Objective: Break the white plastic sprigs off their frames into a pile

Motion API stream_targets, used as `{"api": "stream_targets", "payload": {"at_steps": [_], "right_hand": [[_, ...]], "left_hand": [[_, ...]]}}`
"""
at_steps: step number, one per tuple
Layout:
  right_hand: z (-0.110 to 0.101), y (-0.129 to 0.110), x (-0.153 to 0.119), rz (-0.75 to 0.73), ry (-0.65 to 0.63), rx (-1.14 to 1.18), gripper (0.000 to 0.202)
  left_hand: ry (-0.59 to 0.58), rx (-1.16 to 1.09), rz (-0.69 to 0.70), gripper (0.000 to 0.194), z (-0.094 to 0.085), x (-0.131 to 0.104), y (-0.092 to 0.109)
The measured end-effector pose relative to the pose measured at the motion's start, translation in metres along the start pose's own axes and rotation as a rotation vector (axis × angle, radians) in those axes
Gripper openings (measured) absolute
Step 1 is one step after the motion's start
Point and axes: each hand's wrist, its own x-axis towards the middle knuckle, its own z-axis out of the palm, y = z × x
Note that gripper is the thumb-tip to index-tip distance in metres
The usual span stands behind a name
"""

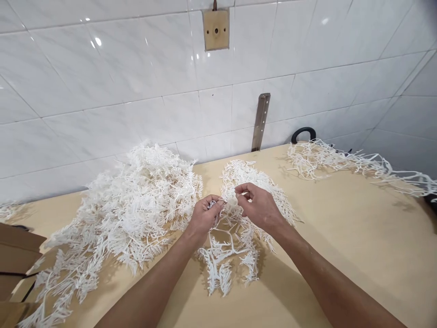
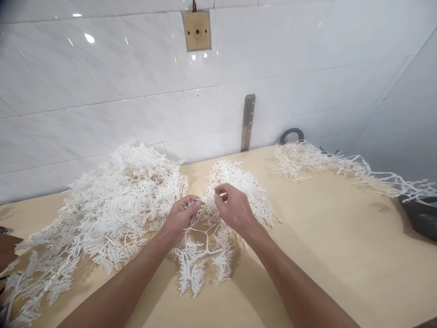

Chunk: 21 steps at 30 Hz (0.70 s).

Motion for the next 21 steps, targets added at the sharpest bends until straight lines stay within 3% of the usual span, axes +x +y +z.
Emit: {"api": "stream_targets", "payload": {"at_steps": [6, 11, 21], "right_hand": [[-0.002, -0.014, -0.007, -0.042, -0.142, 0.027, 0.029], [-0.001, -0.012, -0.006, -0.033, -0.241, 0.08, 0.027], [-0.004, -0.015, -0.008, -0.137, -0.266, 0.065, 0.019]], "left_hand": [[-0.034, -0.049, -0.048, 0.033, -0.002, 0.003, -0.001], [-0.107, -0.064, -0.118, 0.029, 0.0, 0.001, 0.005], [-0.11, -0.028, -0.168, 0.022, 0.001, -0.003, 0.011]]}}
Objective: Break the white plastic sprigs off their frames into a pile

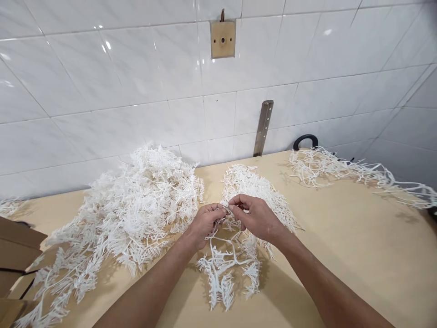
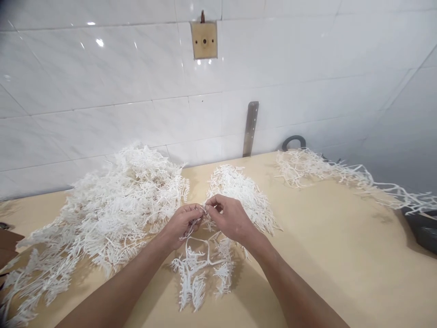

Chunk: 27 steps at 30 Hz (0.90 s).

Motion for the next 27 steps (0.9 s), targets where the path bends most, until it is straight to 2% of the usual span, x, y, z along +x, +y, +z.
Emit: {"api": "stream_targets", "payload": {"at_steps": [4, 8, 14, 16, 21, 27], "right_hand": [[-0.004, 0.001, 0.0, -0.02, -0.037, 0.0, 0.016], [-0.007, 0.005, 0.002, 0.028, -0.077, 0.113, 0.017], [0.002, 0.011, 0.003, 0.109, -0.061, 0.128, 0.022], [0.008, 0.01, 0.002, 0.09, -0.017, 0.076, 0.022], [0.019, 0.006, -0.001, 0.03, 0.206, -0.149, 0.018], [0.021, 0.006, -0.002, -0.02, 0.244, -0.266, 0.018]], "left_hand": [[-0.011, -0.023, 0.008, 0.021, -0.001, 0.001, 0.001], [-0.028, -0.068, 0.025, 0.025, -0.003, 0.004, -0.003], [0.112, 0.046, 0.134, 0.026, -0.001, 0.006, -0.014], [0.155, 0.102, 0.164, 0.024, 0.001, 0.004, -0.015], [0.202, 0.144, 0.195, 0.026, 0.005, 0.001, -0.015], [0.252, 0.202, 0.235, 0.029, 0.007, 0.0, -0.015]]}}
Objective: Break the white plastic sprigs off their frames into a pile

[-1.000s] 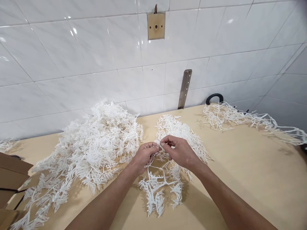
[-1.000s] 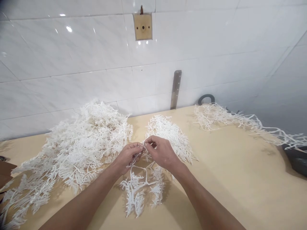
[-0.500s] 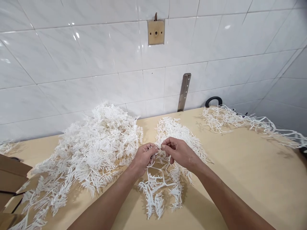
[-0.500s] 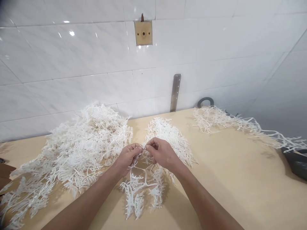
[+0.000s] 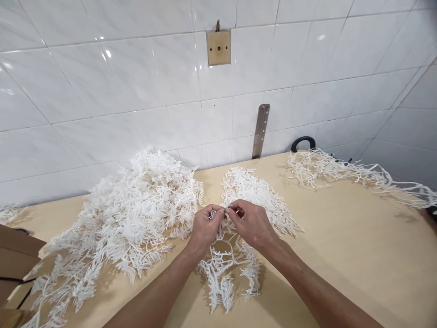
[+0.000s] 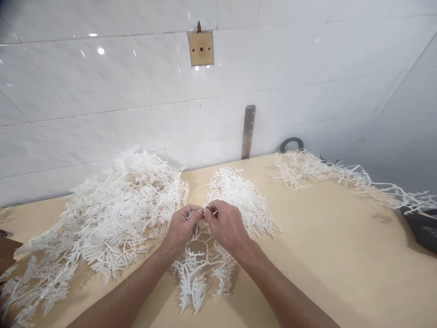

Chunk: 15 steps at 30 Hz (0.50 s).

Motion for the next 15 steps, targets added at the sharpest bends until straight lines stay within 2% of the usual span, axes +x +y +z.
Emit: {"api": "stream_targets", "payload": {"at_steps": [5, 9, 12, 15], "right_hand": [[-0.0009, 0.0008, 0.0018, -0.031, 0.005, -0.094, 0.019], [-0.002, -0.0007, 0.0022, 0.02, -0.035, -0.11, 0.019], [0.0006, -0.0004, 0.0007, 0.042, -0.06, -0.124, 0.019], [0.0074, 0.0029, -0.0021, -0.055, -0.021, -0.187, 0.018]], "left_hand": [[0.042, 0.065, 0.035, 0.03, 0.0035, -0.0012, -0.0037], [0.07, 0.061, 0.027, 0.027, 0.006, -0.0008, -0.0066], [0.1, 0.064, -0.012, 0.022, 0.0074, -0.001, -0.0035], [0.073, 0.058, -0.101, 0.019, 0.0078, -0.0016, 0.0019]]}}
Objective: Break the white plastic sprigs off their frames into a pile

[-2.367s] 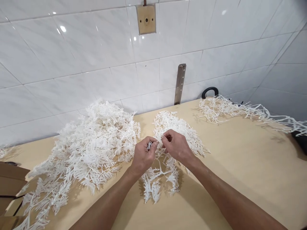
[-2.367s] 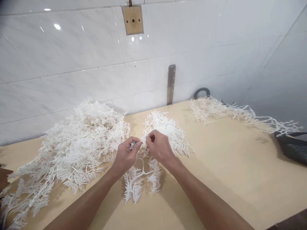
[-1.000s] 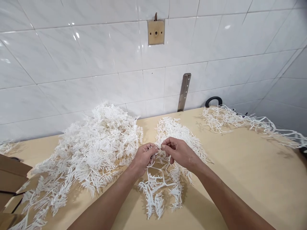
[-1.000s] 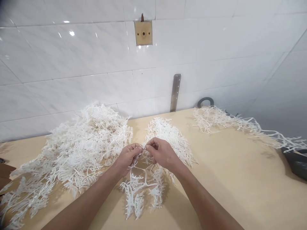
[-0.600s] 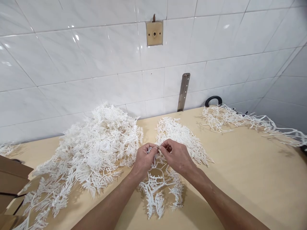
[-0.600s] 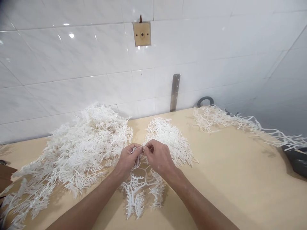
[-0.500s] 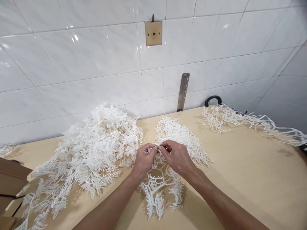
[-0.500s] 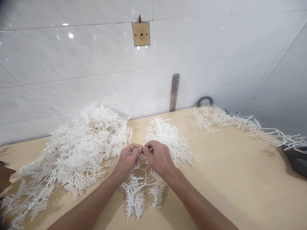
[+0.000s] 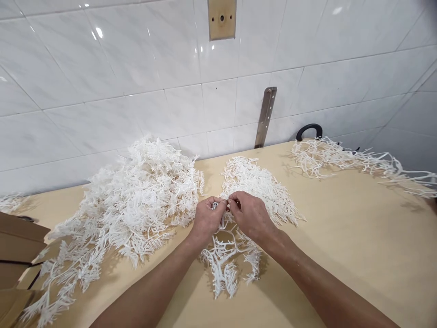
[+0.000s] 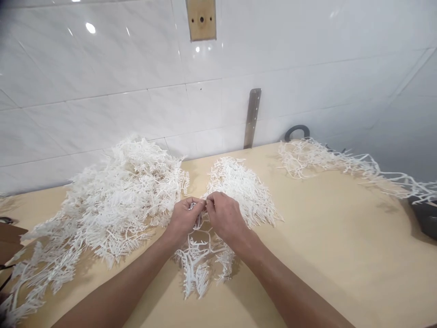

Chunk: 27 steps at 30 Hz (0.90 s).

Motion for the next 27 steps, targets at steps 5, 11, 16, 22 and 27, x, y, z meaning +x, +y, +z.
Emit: {"api": "stream_targets", "payload": {"at_steps": [5, 11, 16, 22, 27], "right_hand": [[0.013, 0.003, -0.001, -0.125, 0.055, -0.065, 0.018], [0.01, -0.005, 0.002, 0.012, 0.003, -0.021, 0.018], [0.003, -0.007, 0.001, 0.056, -0.026, 0.115, 0.02], [0.006, 0.002, 0.002, -0.089, 0.058, 0.115, 0.019], [0.005, 0.003, 0.003, -0.014, 0.012, 0.123, 0.019]], "left_hand": [[0.03, -0.001, 0.021, 0.012, 0.0, 0.002, -0.001], [0.116, 0.127, 0.169, 0.014, -0.001, 0.005, -0.009], [0.031, 0.015, 0.098, 0.017, -0.005, 0.002, -0.003], [-0.005, -0.013, 0.099, 0.023, -0.008, 0.002, -0.001], [0.016, 0.033, 0.114, 0.022, -0.008, 0.005, -0.004]]}}
